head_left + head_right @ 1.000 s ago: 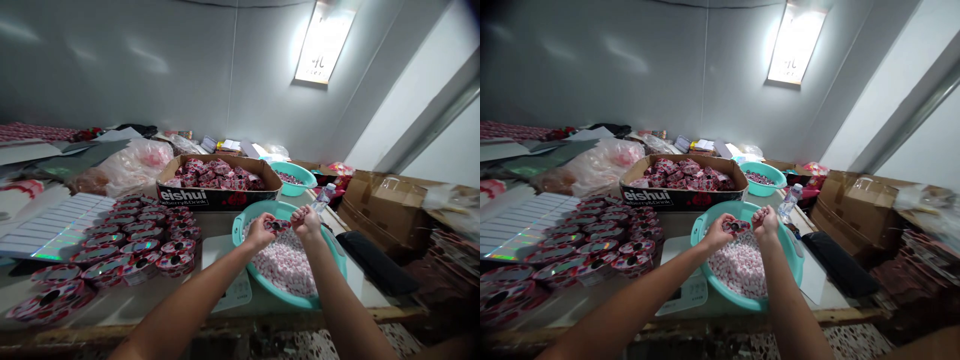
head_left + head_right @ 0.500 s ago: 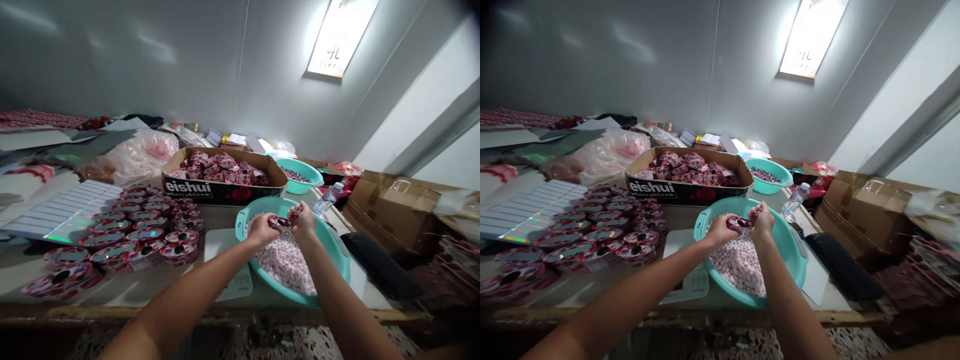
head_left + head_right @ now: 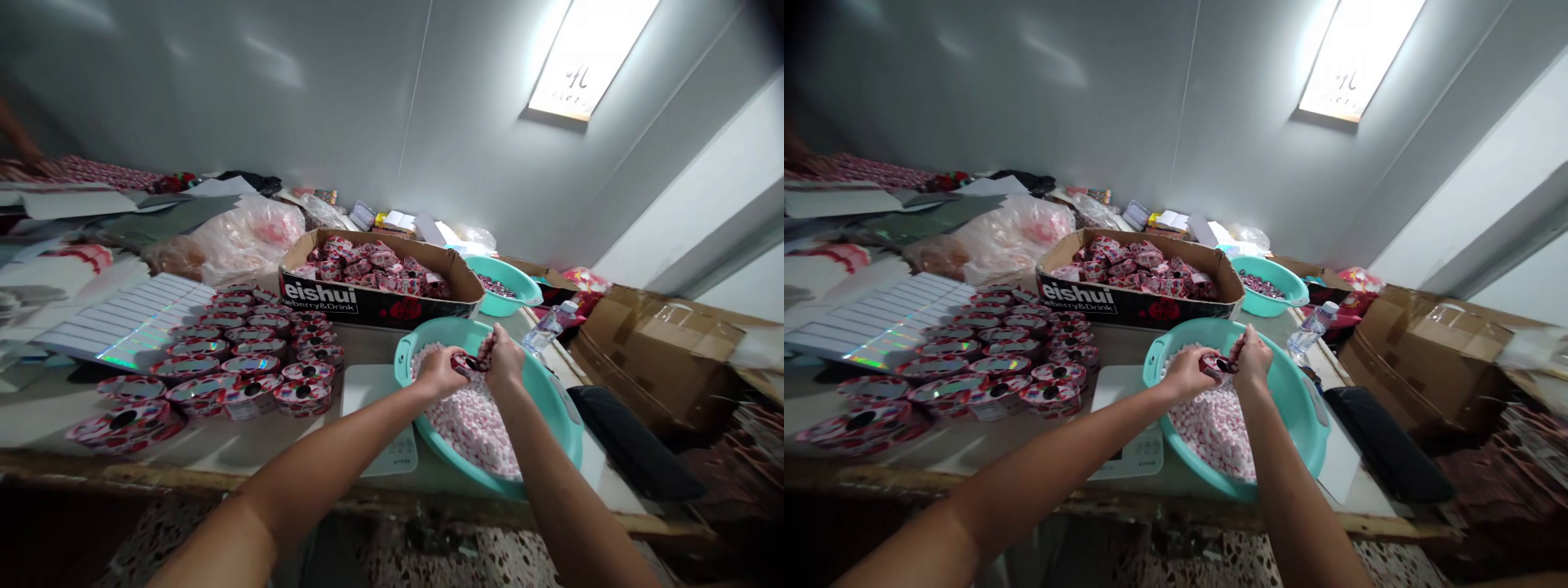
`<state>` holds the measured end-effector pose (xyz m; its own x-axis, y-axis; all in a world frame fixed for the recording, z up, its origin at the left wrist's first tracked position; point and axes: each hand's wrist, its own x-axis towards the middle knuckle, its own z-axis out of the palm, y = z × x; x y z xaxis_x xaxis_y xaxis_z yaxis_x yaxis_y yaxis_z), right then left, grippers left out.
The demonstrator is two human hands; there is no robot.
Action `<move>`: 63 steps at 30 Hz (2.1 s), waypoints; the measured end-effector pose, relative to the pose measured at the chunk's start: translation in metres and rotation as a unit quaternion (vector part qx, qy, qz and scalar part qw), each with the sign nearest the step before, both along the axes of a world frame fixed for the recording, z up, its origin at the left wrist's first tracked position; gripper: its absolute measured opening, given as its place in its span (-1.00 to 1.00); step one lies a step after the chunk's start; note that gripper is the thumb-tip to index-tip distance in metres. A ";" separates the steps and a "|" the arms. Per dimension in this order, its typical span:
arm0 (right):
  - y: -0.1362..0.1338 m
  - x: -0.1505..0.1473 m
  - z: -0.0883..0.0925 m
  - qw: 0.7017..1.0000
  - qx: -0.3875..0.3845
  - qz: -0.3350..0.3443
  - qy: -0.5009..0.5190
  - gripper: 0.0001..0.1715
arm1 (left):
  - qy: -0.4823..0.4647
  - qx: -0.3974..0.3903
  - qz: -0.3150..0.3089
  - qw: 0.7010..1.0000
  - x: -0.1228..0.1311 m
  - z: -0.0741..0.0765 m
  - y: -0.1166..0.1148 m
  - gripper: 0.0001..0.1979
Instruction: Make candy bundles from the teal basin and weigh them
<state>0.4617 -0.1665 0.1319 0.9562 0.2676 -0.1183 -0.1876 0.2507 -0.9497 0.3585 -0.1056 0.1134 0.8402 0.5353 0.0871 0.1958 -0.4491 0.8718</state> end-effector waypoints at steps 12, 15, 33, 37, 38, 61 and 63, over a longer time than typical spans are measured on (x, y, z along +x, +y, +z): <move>0.004 -0.005 0.002 0.993 0.060 0.101 0.027 -0.58 | 0.001 -0.001 -0.017 1.000 0.000 -0.001 -0.001 -0.55; 0.004 -0.003 0.004 0.987 0.090 0.131 0.037 -0.55 | 0.006 -0.011 -0.014 1.000 0.000 0.000 -0.001 -0.55; -0.027 0.036 0.012 0.977 0.182 -0.006 0.114 -0.57 | -0.150 -0.244 -0.042 0.957 0.008 0.002 -0.003 -0.52; -0.029 0.040 0.007 0.975 0.181 -0.018 0.128 -0.60 | -0.102 -0.214 0.033 0.971 0.008 -0.001 -0.001 -0.52; -0.029 0.040 0.006 0.974 0.183 -0.019 0.132 -0.62 | -0.085 -0.208 0.062 0.973 0.008 -0.002 0.000 -0.52; 0.000 0.007 0.005 0.986 0.118 0.064 0.099 -0.71 | -0.004 0.025 0.018 1.000 -0.001 0.002 -0.004 -0.60; 0.001 0.004 0.005 0.989 0.100 0.066 0.083 -0.69 | -0.003 0.026 0.015 1.000 -0.001 0.002 -0.004 -0.59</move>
<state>0.4660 -0.1659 0.1367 0.8831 0.4229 -0.2033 -0.3811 0.3935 -0.8366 0.3575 -0.1093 0.1150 0.8233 0.5546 0.1207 0.2039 -0.4875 0.8490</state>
